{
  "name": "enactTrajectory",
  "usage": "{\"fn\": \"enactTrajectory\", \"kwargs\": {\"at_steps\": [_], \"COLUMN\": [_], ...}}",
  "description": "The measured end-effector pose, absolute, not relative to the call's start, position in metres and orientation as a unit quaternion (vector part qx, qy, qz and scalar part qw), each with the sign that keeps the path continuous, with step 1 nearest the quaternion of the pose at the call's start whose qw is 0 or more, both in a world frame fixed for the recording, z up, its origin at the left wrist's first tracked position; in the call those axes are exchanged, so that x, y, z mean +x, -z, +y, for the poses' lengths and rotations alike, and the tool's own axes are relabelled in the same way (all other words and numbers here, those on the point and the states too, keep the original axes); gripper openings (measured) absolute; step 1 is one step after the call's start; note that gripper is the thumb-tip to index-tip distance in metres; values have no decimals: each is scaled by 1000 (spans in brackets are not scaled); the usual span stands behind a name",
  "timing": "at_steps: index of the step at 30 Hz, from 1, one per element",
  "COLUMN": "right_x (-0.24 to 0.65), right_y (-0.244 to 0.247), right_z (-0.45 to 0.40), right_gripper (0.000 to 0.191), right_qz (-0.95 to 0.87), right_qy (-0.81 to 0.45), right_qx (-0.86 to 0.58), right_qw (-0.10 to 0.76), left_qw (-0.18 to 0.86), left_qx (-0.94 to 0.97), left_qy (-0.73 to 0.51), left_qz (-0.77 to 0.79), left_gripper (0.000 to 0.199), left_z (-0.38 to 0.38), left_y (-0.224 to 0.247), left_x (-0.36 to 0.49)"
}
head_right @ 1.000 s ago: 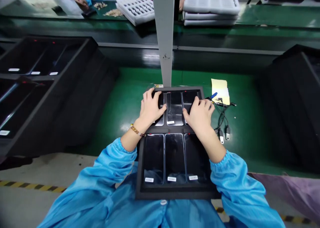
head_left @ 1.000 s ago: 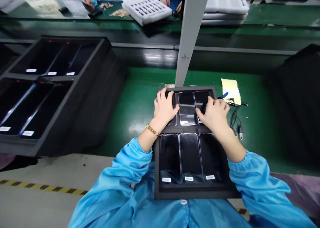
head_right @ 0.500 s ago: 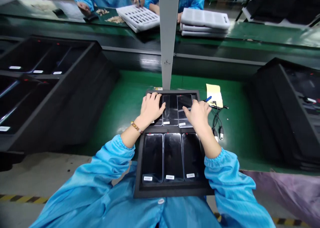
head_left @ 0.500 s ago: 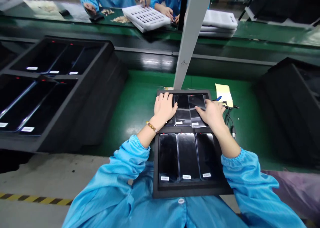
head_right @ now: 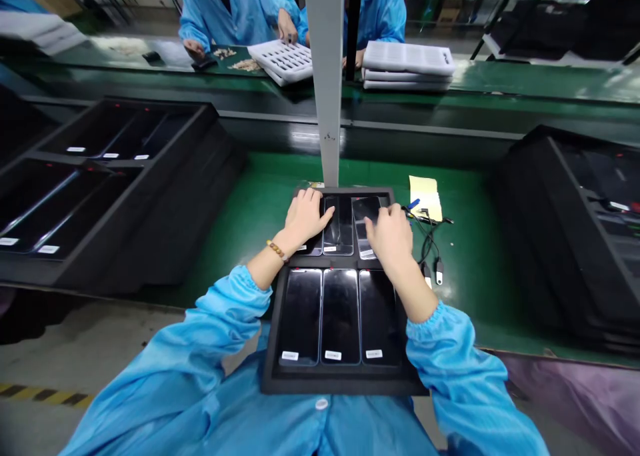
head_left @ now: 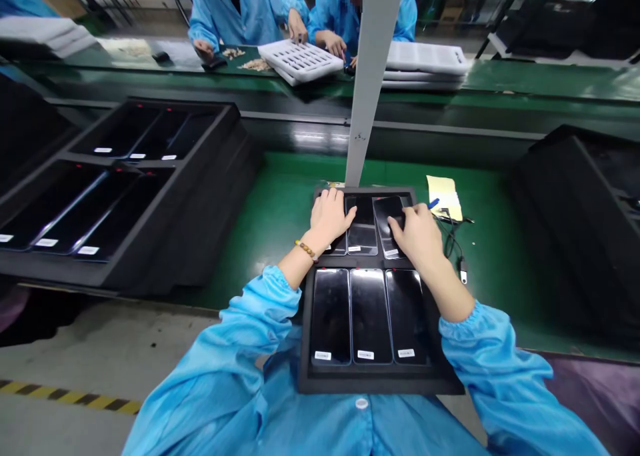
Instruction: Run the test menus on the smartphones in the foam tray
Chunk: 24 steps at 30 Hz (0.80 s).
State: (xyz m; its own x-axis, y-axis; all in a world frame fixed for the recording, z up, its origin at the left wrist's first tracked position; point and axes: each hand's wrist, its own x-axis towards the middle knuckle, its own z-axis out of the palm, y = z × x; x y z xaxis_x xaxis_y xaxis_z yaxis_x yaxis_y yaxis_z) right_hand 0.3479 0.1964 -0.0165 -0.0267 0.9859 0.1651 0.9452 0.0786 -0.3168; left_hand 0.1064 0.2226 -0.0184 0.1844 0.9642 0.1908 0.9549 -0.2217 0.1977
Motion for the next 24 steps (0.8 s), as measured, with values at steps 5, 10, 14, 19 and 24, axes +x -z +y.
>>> {"fn": "enactTrajectory", "kwargs": {"at_steps": [5, 10, 14, 19, 24], "right_x": [326, 322, 317, 309, 309], "right_y": [21, 34, 41, 37, 18], "right_z": [241, 261, 258, 257, 264], "right_gripper": [42, 49, 53, 54, 52], "right_qz": [-803, -815, -806, -799, -812], "right_qy": [-70, -63, -53, -38, -42], "right_qx": [-568, -550, -564, -579, -569], "right_qw": [167, 172, 172, 154, 122], "left_qw": [14, 18, 30, 39, 44], "left_qx": [772, 765, 773, 787, 788], "left_qy": [-145, -156, -157, -149, -143], "left_qz": [619, 624, 614, 597, 597], "left_gripper": [49, 47, 45, 39, 33], "left_z": [224, 226, 225, 230, 244], "left_y": [21, 24, 25, 22, 12], "left_x": [107, 107, 106, 103, 105]}}
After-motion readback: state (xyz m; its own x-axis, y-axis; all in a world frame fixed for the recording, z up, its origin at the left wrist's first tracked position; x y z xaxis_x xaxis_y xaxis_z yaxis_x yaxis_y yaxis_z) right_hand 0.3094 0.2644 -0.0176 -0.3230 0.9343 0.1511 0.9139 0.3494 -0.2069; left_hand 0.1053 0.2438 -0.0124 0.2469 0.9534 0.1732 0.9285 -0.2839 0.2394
